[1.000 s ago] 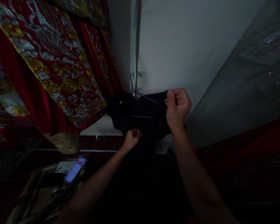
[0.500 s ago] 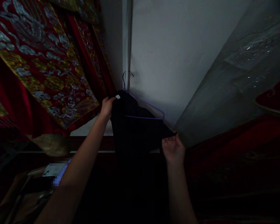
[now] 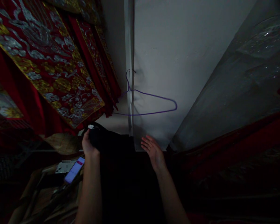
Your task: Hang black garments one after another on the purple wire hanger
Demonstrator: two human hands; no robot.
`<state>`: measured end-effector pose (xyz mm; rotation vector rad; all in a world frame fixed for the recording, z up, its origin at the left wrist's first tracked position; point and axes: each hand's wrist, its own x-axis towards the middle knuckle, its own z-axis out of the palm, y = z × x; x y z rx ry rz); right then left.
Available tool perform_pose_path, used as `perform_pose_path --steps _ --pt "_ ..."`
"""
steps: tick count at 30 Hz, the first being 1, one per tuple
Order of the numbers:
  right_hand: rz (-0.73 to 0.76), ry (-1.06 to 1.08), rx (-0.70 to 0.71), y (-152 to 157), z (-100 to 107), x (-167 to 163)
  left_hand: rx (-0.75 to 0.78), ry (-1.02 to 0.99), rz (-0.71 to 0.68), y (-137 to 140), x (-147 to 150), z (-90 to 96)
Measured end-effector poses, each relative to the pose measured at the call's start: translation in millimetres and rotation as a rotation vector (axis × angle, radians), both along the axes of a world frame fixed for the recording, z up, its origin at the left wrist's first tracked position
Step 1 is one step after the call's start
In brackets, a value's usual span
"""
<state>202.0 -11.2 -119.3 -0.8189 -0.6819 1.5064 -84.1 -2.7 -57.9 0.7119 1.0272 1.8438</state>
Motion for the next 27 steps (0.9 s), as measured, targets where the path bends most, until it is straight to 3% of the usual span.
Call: perform_pose_path --steps 2,5,8,11,15,19,24,25,27 --pt "0.14 -0.098 0.014 -5.8 7.3 -12.8 -0.007 -0.002 0.084 -19.8 18.6 -19.0" --pt "0.295 -0.267 0.101 -21.2 24.6 -31.9 -0.018 0.211 0.172 -43.4 62.6 -30.2" --pt "0.337 -0.375 0.298 -39.9 46.7 -42.2 0.036 0.395 0.108 -62.7 100.8 -21.4" --pt "0.347 -0.46 0.469 -53.3 61.3 -42.3 0.134 0.575 -0.009 -78.3 117.3 -5.7" --pt "0.363 -0.448 0.452 -57.4 60.0 -39.0 0.239 0.672 -0.077 -84.1 118.1 2.4" --pt "0.364 -0.559 0.473 -49.0 64.7 -27.2 0.256 0.605 -0.322 -73.2 112.6 -14.7" --pt "0.576 -0.806 0.74 -16.4 110.8 19.3 0.179 1.018 -0.674 -60.1 96.8 -44.3" --pt "0.56 -0.843 0.767 -6.9 121.9 28.2 0.185 1.108 -0.713 -58.6 92.9 -46.5" --pt "0.39 -0.884 0.807 14.7 140.4 38.5 0.212 1.269 -0.696 -54.7 83.6 -45.6"
